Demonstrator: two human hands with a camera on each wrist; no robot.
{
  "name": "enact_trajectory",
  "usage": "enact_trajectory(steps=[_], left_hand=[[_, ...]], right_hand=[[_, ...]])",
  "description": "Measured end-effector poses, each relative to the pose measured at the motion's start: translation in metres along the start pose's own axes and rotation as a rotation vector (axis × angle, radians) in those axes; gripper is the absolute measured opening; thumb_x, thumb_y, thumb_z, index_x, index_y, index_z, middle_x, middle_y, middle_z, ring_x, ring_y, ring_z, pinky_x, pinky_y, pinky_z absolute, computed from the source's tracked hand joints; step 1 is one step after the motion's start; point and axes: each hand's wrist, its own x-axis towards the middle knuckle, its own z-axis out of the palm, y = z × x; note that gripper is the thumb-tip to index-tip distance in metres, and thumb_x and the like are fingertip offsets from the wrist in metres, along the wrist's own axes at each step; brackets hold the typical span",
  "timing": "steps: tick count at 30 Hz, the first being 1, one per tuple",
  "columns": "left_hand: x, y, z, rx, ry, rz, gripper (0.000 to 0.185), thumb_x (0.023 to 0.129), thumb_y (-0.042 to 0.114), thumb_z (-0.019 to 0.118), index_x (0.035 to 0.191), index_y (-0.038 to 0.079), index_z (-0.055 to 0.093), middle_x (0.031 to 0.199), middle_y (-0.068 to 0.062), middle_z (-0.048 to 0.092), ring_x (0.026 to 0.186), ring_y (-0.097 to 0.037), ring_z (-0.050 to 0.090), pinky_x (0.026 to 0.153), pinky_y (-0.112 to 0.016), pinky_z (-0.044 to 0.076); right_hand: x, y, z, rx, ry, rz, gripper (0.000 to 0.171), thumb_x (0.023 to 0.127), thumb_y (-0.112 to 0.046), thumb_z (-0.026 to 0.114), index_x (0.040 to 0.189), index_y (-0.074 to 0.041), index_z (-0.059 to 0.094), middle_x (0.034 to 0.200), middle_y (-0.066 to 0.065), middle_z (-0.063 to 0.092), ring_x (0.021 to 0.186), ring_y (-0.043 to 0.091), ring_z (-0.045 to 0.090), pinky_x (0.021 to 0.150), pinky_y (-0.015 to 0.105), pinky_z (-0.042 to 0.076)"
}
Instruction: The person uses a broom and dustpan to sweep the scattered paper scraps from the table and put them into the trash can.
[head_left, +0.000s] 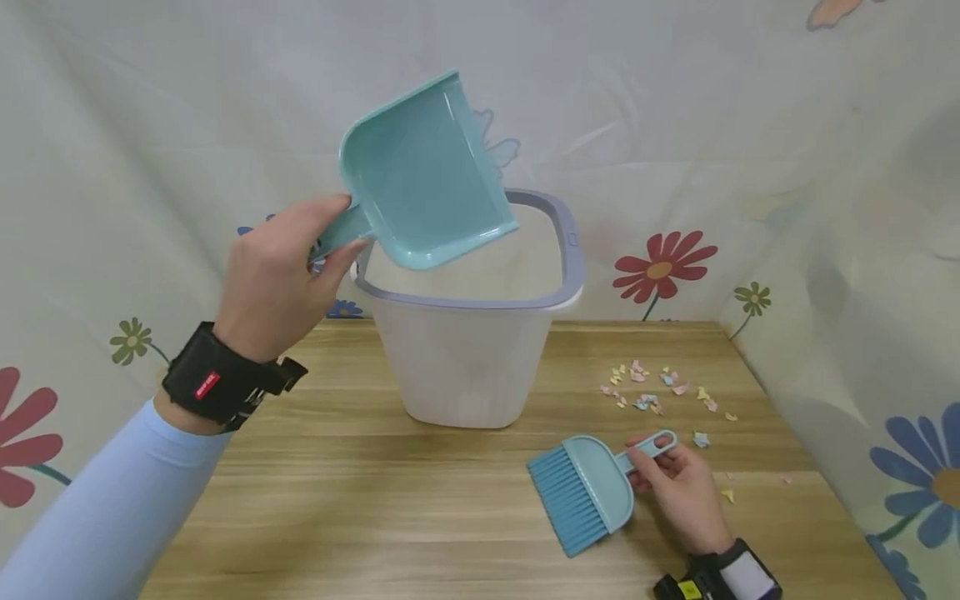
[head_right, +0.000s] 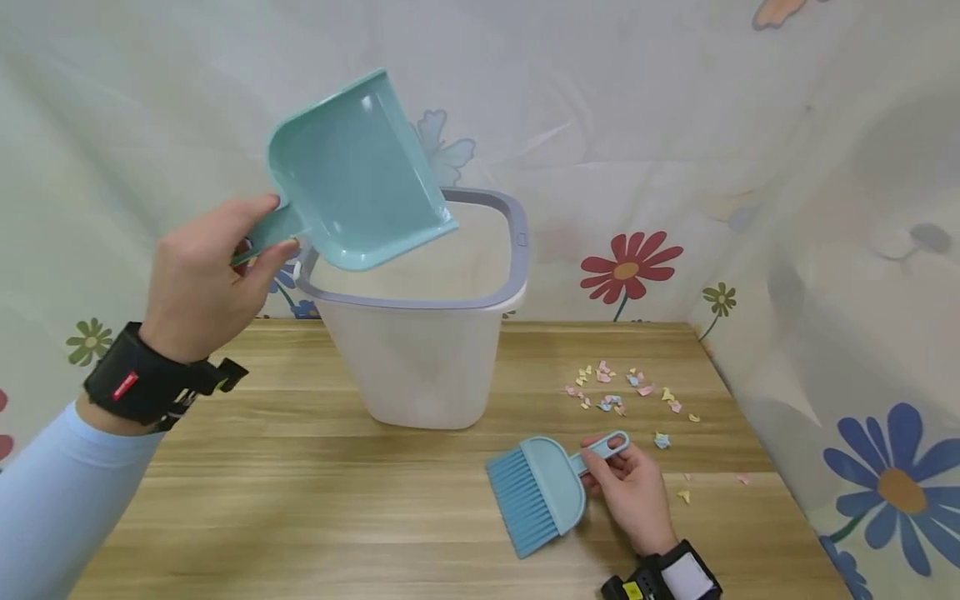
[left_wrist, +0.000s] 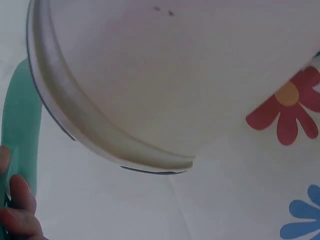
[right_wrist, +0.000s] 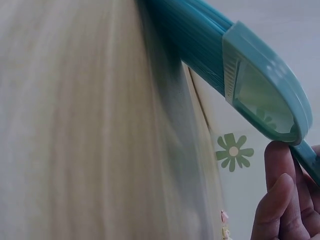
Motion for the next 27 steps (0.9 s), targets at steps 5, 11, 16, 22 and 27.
enact_trajectory(steps=[5,11,16,22,27], left_hand=[[-0.024,0.007,-0.017,-0.088,-0.021,-0.081,0.039,0.094,0.009,0.076,0.130,-0.006,0.067,0.113,-0.023,0.075,0.075,-0.027,0.070,0.073,-0.007,0.044],[-0.068,0.021,-0.038,-0.261,-0.081,-0.157,0.039,0.094,0.006,0.075,0.131,-0.002,0.068,0.107,-0.017,0.076,0.077,-0.003,0.061,0.065,-0.008,0.042],[-0.107,0.034,-0.048,-0.352,-0.163,-0.185,0.041,0.090,0.001,0.077,0.130,-0.001,0.069,0.104,-0.014,0.076,0.074,0.004,0.058,0.060,-0.012,0.046],[-0.154,0.046,-0.047,-0.423,-0.322,-0.264,0.054,0.081,-0.011,0.079,0.132,0.006,0.068,0.110,-0.008,0.077,0.086,0.003,0.069,0.065,-0.013,0.055],[-0.184,0.050,-0.030,-0.536,-0.482,-0.320,0.045,0.094,0.002,0.074,0.135,0.017,0.066,0.116,0.004,0.075,0.093,-0.001,0.070,0.070,-0.017,0.057]], right_hand=[[0.001,0.001,0.000,0.002,-0.006,-0.004,0.025,0.101,-0.009,0.068,0.115,0.012,0.069,0.081,-0.003,0.074,0.067,0.009,0.069,0.060,0.027,0.057],[0.001,0.001,-0.002,0.025,-0.018,-0.014,0.026,0.100,-0.008,0.068,0.115,0.014,0.068,0.081,-0.004,0.075,0.066,0.009,0.068,0.059,0.025,0.056],[0.002,0.002,-0.003,0.021,-0.015,-0.015,0.026,0.101,-0.007,0.067,0.116,0.014,0.067,0.081,-0.004,0.074,0.066,0.010,0.069,0.059,0.026,0.055],[0.002,0.002,-0.003,0.002,-0.021,-0.002,0.025,0.101,-0.008,0.067,0.116,0.012,0.069,0.082,-0.003,0.075,0.067,0.010,0.069,0.060,0.026,0.056],[0.002,0.003,-0.002,0.000,-0.014,-0.008,0.024,0.101,-0.007,0.067,0.115,0.012,0.069,0.081,-0.005,0.074,0.067,0.009,0.069,0.059,0.026,0.056]])
